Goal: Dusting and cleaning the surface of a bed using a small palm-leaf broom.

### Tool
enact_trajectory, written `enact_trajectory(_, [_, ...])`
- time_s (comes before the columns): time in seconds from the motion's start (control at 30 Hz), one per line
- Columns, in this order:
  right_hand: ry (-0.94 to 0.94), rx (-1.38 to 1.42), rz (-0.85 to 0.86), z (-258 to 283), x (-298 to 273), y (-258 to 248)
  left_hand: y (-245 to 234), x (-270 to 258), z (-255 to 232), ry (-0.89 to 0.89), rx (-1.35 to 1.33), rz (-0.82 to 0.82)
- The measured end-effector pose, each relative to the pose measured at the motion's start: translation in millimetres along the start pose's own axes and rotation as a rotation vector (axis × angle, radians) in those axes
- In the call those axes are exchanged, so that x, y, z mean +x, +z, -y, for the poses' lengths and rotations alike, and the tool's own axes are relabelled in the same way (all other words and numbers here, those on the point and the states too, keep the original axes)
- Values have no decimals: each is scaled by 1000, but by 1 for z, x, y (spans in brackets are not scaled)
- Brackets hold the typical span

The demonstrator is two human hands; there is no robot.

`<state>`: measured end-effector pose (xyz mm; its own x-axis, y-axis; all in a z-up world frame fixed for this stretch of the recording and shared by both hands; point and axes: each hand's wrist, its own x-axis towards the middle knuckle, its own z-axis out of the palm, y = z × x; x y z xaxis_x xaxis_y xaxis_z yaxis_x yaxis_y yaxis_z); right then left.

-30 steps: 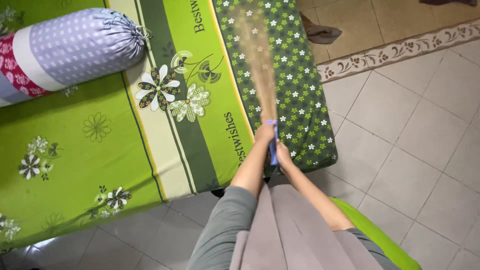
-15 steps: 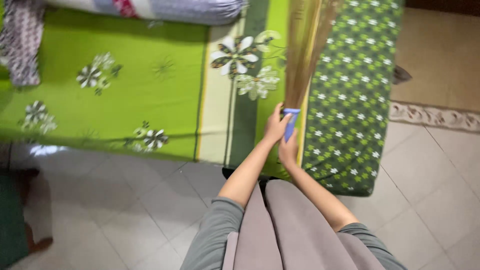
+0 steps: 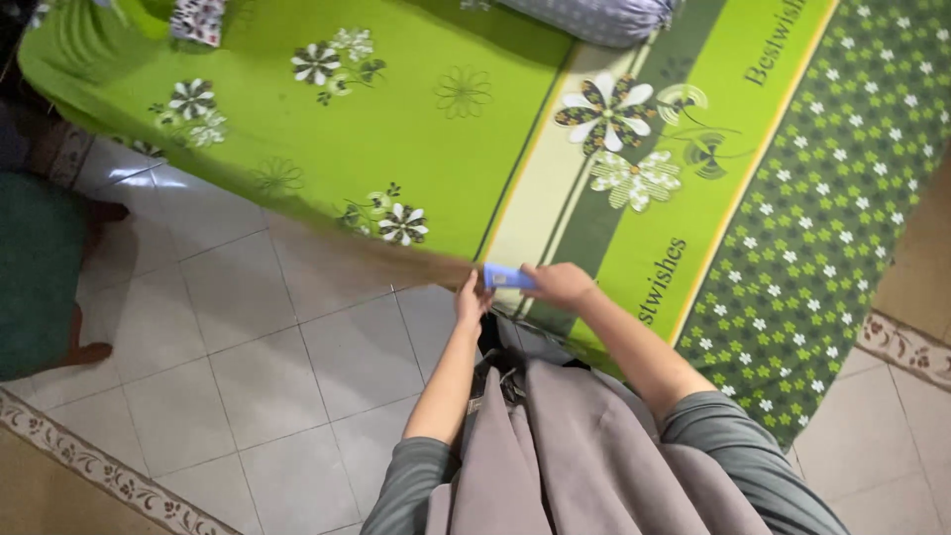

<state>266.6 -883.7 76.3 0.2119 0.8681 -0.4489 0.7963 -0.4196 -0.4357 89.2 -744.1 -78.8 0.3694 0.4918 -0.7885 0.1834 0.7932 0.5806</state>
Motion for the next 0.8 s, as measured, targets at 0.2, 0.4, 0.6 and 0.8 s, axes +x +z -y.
enact_trajectory(0.2, [327,185,-403,18,22,-10,71,27,-92,421,196,195])
enact_trajectory(0.4, [357,412,-177,49,95,158,2,55,-64,376,596,-97])
enact_trajectory(0.6, [71,50,124,95,110,62,-86,8,-65,18,118,-68])
enact_trajectory(0.8, [79,63,-235,125,121,-54,-34,59,-160,493,8,-161])
